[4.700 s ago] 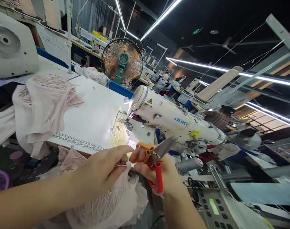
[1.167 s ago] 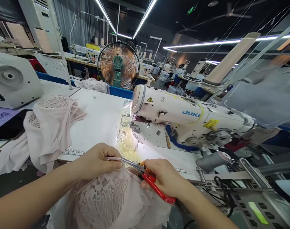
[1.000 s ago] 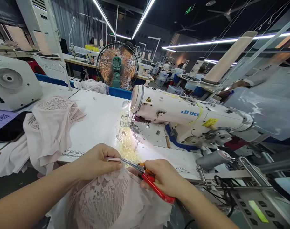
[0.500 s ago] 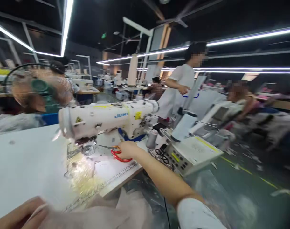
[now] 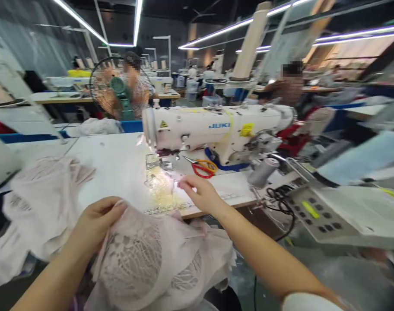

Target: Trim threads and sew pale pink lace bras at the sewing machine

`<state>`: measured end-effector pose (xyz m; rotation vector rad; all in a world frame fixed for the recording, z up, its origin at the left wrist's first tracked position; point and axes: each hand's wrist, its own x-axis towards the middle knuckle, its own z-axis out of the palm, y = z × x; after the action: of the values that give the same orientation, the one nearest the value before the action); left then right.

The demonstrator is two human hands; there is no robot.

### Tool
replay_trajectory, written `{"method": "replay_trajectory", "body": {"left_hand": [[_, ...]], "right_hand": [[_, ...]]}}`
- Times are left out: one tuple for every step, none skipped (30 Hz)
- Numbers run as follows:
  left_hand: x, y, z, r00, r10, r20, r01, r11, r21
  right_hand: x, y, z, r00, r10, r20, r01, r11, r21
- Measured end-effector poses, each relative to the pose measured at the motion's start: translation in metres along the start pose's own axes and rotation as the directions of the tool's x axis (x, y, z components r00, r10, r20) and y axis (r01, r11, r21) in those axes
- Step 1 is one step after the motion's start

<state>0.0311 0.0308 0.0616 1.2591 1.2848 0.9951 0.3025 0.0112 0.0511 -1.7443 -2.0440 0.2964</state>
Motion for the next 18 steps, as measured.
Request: {"method": "replay_trajectory", "body": {"left_hand": [[-0.003,0.001,0.001,1.0,-0.022,0.011,0.023,0.999,-0.045],[-0.006,0.002,0.002,0.999,-0.035,0.024,0.037,0.996,-0.086],[-0.009,0.004,0.003,0.998,-0.04,0.039,0.045,0.992,-0.12],[-0.013,0.004,0.003,0.998,-0.041,0.054,0.049,0.988,-0.148],[-0.018,0.005,0.003,0.997,-0.036,0.069,0.048,0.984,-0.174],[-0.023,0.004,0.002,0.996,-0.029,0.082,0.044,0.98,-0.195],[-0.028,0.003,0.001,0.996,-0.019,0.091,0.038,0.976,-0.213],[-0.033,0.002,0.0,0.995,-0.012,0.096,0.034,0.973,-0.226],[-0.038,0.0,-0.002,0.995,-0.007,0.096,0.03,0.971,-0.238],[-0.044,-0.002,-0.004,0.996,-0.005,0.089,0.027,0.968,-0.249],[-0.05,-0.005,-0.007,0.997,-0.005,0.081,0.026,0.965,-0.26],[-0.056,-0.007,-0.012,0.996,-0.014,0.09,0.038,0.962,-0.271],[-0.064,-0.009,-0.018,0.992,-0.034,0.118,0.067,0.956,-0.287],[-0.074,-0.012,-0.026,0.987,-0.061,0.151,0.105,0.947,-0.304],[-0.085,-0.015,-0.035,0.981,-0.091,0.169,0.142,0.937,-0.319],[-0.097,-0.018,-0.045,0.978,-0.122,0.17,0.172,0.93,-0.325],[-0.11,-0.021,-0.057,0.983,-0.148,0.107,0.174,0.935,-0.309],[-0.124,-0.023,-0.068,0.989,-0.143,-0.018,0.136,0.967,-0.216]], "right_hand": [[-0.013,-0.013,0.008,0.995,-0.103,0.014,0.102,0.992,0.069],[-0.025,-0.026,0.015,0.968,-0.251,-0.017,0.249,0.947,0.202],[-0.035,-0.037,0.022,0.94,-0.34,-0.04,0.338,0.9,0.275],[-0.043,-0.047,0.028,0.917,-0.396,-0.051,0.39,0.861,0.327],[-0.049,-0.055,0.033,0.907,-0.418,-0.055,0.408,0.838,0.362],[-0.053,-0.061,0.037,0.914,-0.404,-0.04,0.389,0.842,0.373],[-0.055,-0.065,0.04,0.929,-0.371,-0.012,0.348,0.859,0.375],[-0.057,-0.067,0.041,0.945,-0.327,0.024,0.295,0.88,0.373],[-0.059,-0.069,0.04,0.956,-0.285,0.07,0.241,0.898,0.368],[-0.062,-0.07,0.038,0.96,-0.254,0.122,0.196,0.913,0.357],[-0.067,-0.072,0.036,0.955,-0.243,0.172,0.174,0.925,0.338],[-0.073,-0.074,0.033,0.943,-0.256,0.211,0.183,0.931,0.315],[-0.082,-0.077,0.03,0.925,-0.297,0.237,0.224,0.93,0.29],[-0.091,-0.08,0.026,0.896,-0.363,0.255,0.297,0.918,0.264],[-0.102,-0.084,0.023,0.85,-0.458,0.26,0.403,0.884,0.238],[-0.113,-0.087,0.02,0.785,-0.564,0.257,0.522,0.825,0.216],[-0.124,-0.091,0.017,0.703,-0.664,0.254,0.632,0.747,0.206],[-0.134,-0.094,0.013,0.617,-0.75,0.239,0.719,0.661,0.217]]}}
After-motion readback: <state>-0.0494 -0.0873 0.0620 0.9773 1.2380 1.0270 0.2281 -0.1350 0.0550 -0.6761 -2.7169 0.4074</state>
